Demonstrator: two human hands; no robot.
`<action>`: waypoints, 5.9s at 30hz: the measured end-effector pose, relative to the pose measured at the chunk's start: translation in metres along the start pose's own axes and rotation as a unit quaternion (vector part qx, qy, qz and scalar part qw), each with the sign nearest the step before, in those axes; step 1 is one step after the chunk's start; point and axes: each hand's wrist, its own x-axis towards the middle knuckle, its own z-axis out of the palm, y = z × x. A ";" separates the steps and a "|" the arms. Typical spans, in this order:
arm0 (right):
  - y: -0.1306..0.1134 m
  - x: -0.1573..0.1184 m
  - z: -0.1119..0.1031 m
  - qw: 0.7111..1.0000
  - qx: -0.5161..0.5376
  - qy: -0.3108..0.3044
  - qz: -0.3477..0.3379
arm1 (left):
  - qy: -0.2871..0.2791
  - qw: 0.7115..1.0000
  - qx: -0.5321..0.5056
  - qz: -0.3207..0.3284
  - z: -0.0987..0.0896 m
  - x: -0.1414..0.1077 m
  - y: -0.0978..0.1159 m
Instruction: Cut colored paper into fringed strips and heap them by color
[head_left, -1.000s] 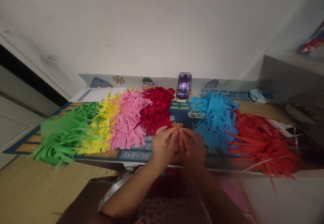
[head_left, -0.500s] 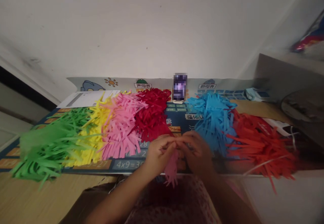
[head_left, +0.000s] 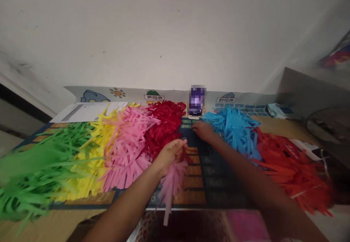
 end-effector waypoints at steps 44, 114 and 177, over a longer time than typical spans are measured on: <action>-0.049 -0.120 -0.005 0.909 0.403 0.106 -0.019 | 0.075 0.911 0.338 0.224 0.006 -0.005 -0.011; -0.047 -0.108 0.013 0.880 0.469 0.058 0.047 | 0.073 0.997 -0.019 0.033 0.011 0.006 -0.027; -0.051 -0.115 0.019 0.825 0.552 0.056 0.108 | 0.111 0.976 0.133 0.134 0.014 -0.001 -0.023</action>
